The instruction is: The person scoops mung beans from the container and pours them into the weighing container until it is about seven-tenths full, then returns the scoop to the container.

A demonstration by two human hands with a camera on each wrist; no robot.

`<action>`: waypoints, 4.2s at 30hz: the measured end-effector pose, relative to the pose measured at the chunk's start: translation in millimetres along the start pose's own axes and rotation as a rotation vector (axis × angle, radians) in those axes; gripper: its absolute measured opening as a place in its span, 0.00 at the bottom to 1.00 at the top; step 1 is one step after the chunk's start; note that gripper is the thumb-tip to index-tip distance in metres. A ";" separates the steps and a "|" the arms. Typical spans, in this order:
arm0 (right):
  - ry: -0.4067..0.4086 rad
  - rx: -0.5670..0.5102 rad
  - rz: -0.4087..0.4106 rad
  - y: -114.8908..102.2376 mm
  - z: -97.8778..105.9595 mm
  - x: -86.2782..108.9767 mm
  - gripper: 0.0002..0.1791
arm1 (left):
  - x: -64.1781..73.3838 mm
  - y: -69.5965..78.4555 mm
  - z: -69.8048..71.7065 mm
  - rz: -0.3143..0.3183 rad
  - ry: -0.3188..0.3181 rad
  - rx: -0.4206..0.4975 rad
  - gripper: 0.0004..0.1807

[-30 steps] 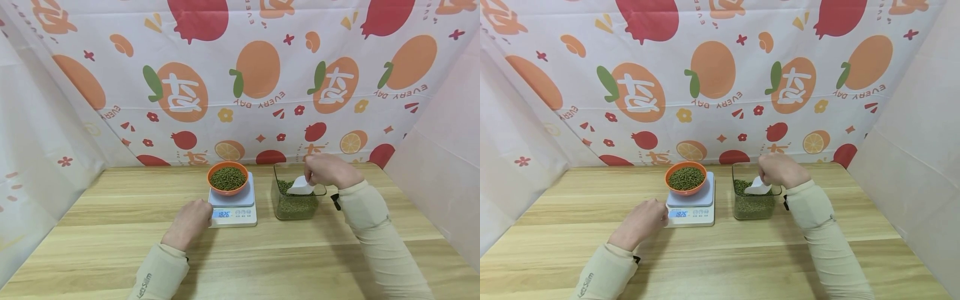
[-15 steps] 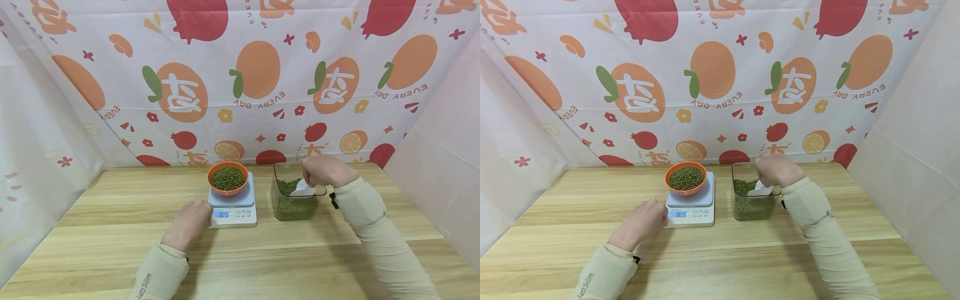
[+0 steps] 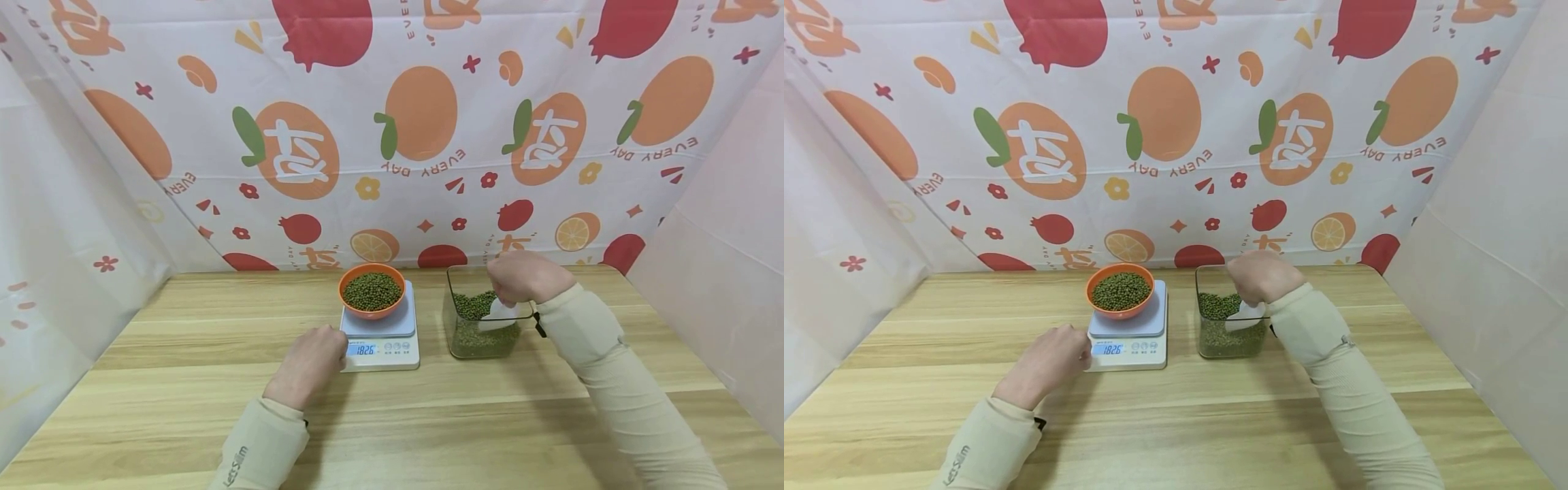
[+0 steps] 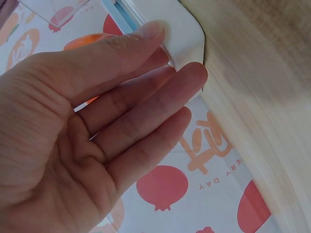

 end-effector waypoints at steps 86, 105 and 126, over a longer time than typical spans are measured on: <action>0.245 -0.260 0.071 12.0 -40.1 -20.8 0.11 | -1.5 -1.1 -1.4 -0.004 -0.003 0.028 0.12; 0.309 -0.234 0.077 12.3 -25.3 -0.9 0.06 | -0.2 -0.1 2.7 -0.036 0.030 0.027 0.17; 0.356 -0.288 0.075 20.2 -19.8 10.3 0.08 | -0.6 -0.5 1.0 -0.010 0.012 0.036 0.14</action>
Point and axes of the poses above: each hand's wrist, its own x-axis away from the middle knuckle, its own z-axis out of the back of the hand, y = z × x, the point moved 8 cm from there along -x, towards the middle knuckle, and after that the axes turned 9 degrees about -z, right-handed, at the moved point
